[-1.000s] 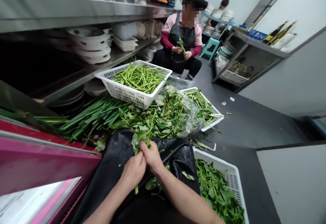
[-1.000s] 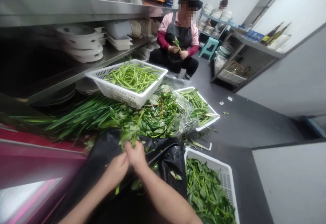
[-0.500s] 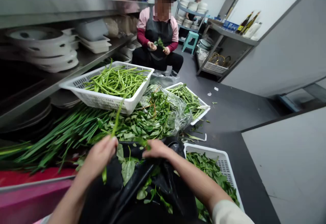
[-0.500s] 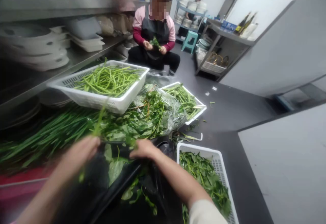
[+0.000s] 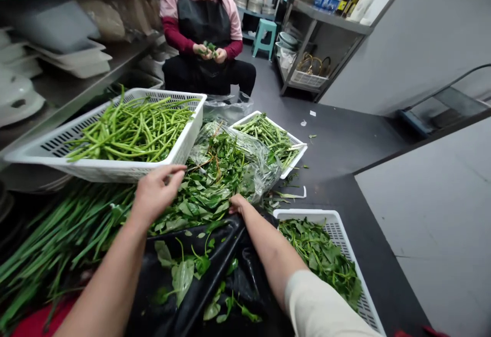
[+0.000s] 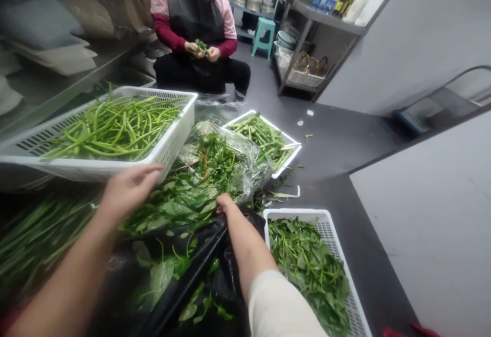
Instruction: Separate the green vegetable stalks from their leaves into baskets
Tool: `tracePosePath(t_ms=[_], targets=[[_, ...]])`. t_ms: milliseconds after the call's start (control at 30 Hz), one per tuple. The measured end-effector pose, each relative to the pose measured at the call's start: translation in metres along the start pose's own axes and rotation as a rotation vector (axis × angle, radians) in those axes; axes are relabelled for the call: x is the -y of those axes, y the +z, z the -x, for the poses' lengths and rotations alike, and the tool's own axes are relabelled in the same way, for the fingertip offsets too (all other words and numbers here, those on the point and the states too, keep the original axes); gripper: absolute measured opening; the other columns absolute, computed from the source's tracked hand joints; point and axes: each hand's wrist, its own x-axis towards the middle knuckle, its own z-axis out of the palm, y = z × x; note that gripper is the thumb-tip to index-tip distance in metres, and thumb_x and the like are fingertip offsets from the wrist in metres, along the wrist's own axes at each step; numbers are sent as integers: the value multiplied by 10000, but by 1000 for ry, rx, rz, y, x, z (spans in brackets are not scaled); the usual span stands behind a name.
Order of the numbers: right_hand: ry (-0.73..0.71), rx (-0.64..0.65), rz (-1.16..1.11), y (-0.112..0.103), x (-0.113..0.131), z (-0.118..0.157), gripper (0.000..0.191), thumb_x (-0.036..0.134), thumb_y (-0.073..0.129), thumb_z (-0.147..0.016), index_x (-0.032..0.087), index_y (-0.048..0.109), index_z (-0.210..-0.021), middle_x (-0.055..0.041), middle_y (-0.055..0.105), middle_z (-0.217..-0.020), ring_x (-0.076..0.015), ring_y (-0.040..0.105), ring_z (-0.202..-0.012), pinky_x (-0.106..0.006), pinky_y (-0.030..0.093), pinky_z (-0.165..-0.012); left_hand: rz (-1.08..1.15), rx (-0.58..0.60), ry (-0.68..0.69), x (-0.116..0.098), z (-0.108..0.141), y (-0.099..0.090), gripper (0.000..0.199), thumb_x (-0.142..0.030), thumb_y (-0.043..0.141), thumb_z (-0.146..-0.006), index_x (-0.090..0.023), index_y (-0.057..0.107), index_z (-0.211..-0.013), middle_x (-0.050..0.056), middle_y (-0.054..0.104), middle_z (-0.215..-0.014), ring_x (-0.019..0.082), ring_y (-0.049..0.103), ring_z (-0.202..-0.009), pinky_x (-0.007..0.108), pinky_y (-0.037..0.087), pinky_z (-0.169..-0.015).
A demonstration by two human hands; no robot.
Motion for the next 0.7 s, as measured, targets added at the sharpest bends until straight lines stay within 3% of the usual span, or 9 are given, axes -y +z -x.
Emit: tracePosePath(t_ms=[100, 200, 333, 400, 500, 633, 700], targets=[[34, -17, -31, 5, -9, 1, 326, 318, 526, -889, 147, 525, -1165, -89, 556, -1149, -196, 579, -969, -401, 504, -807, -20, 85, 13, 16, 25, 14, 317, -412, 494, -711, -205, 696, -841, 62, 713, -951, 244, 634, -874, 315, 478, -798], [-82, -49, -95, 0, -2, 17, 238, 262, 545, -868, 124, 552, -1061, -49, 597, -963, -135, 587, -775, -282, 505, -662, -23, 115, -17, 21, 33, 13, 323, -427, 489, -710, -215, 693, -842, 59, 720, -932, 243, 643, -843, 298, 491, -744], [-349, -36, -187, 0, 33, 57, 144, 253, 601, -770, 157, 545, -862, 47, 540, -721, -62, 472, -557, -161, 372, -472, -36, 203, 70, 1, 35, 15, 367, -427, 487, -717, -203, 686, -929, 60, 704, -969, 233, 639, -846, 302, 489, -749], [-547, 45, -204, 2, 55, 78, 197, 316, 638, -716, 167, 528, -785, 63, 514, -670, -59, 448, -536, -158, 349, -456, -65, 251, 159, -11, 37, 22, 395, -431, 503, -707, -191, 679, -967, 72, 683, -1015, 231, 633, -849, 317, 481, -773], [-815, 174, -124, 4, 80, 103, 262, 389, 652, -673, 175, 505, -707, 70, 470, -599, -66, 426, -514, -168, 340, -452, -112, 214, 209, -24, 38, 29, 366, -423, 485, -718, -188, 688, -912, 79, 667, -978, 220, 618, -813, 328, 465, -786], [-875, 249, 93, -6, 88, 115, 223, 362, 588, -747, 191, 569, -890, 65, 477, -598, -84, 444, -513, -196, 393, -506, -109, 113, 197, -30, 34, 18, 239, -378, 513, -681, -192, 658, -642, 56, 628, -792, 213, 584, -788, 313, 458, -768], [-833, 173, 253, -14, 82, 114, 279, 285, 589, -756, 209, 572, -1023, 47, 527, -655, -109, 507, -587, -232, 440, -606, -38, 47, 100, -32, 30, 2, 228, -357, 508, -686, -185, 617, -583, 33, 593, -675, 199, 568, -717, 301, 464, -697]])
